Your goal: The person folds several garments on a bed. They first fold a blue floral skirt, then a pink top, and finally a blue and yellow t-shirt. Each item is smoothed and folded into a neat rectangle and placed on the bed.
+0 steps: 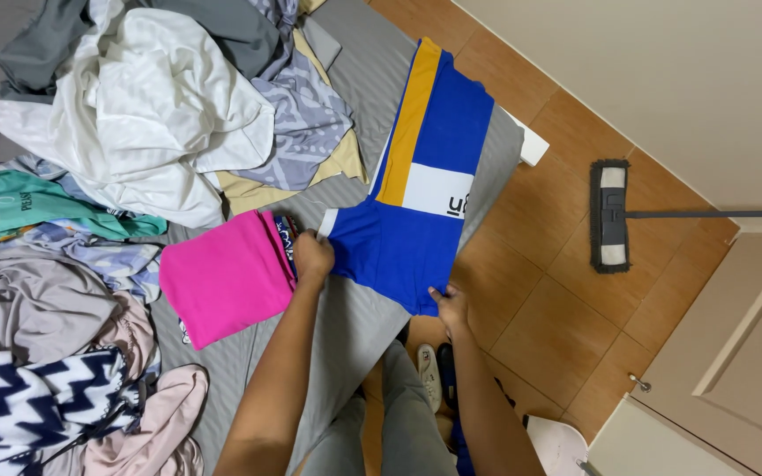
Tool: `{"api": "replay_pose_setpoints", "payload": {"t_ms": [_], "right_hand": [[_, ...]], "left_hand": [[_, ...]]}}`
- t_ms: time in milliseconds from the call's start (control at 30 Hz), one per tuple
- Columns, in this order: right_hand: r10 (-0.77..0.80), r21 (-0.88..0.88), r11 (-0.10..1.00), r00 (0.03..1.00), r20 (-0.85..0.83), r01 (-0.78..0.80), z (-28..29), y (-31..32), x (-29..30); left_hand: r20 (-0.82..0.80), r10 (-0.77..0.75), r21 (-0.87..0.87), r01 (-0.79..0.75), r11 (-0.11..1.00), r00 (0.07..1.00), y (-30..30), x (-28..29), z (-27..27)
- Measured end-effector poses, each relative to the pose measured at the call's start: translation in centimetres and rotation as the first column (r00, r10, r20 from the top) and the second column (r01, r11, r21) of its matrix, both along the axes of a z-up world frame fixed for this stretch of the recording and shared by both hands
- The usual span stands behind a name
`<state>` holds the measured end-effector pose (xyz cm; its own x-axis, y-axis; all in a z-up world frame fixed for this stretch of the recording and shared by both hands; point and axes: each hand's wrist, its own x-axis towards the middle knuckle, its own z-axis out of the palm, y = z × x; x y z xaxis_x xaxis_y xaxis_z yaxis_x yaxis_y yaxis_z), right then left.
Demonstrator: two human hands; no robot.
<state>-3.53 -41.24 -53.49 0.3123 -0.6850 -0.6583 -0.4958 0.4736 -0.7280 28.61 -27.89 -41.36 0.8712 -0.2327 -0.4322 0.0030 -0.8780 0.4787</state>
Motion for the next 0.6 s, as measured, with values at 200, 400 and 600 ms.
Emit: {"api": "replay_pose_setpoints", "payload": {"t_ms": [200, 400, 600], "right_hand": [[0.0, 0.2, 0.979, 0.983, 0.185, -0.037, 6.0, 1.6, -1.2], [-0.045, 0.221, 0.975, 0.964, 0.262, -0.015, 8.6, 4.0, -2.4], [-0.046, 0.227, 0.974, 0.963, 0.265, -0.016, 8.6, 5.2, -2.8]], "left_hand": [[0.082, -0.014, -0.069, 0.019, 0.997, 0.996, 3.2, -1.1, 5.0], [0.148, -0.081, -0.072, 0.093, 0.993, 0.986, 5.5, -2.4, 6.8], [0.11, -0.112, 0.018, 0.111, 0.994, 0.988, 5.9, -2.8, 8.9]]}}
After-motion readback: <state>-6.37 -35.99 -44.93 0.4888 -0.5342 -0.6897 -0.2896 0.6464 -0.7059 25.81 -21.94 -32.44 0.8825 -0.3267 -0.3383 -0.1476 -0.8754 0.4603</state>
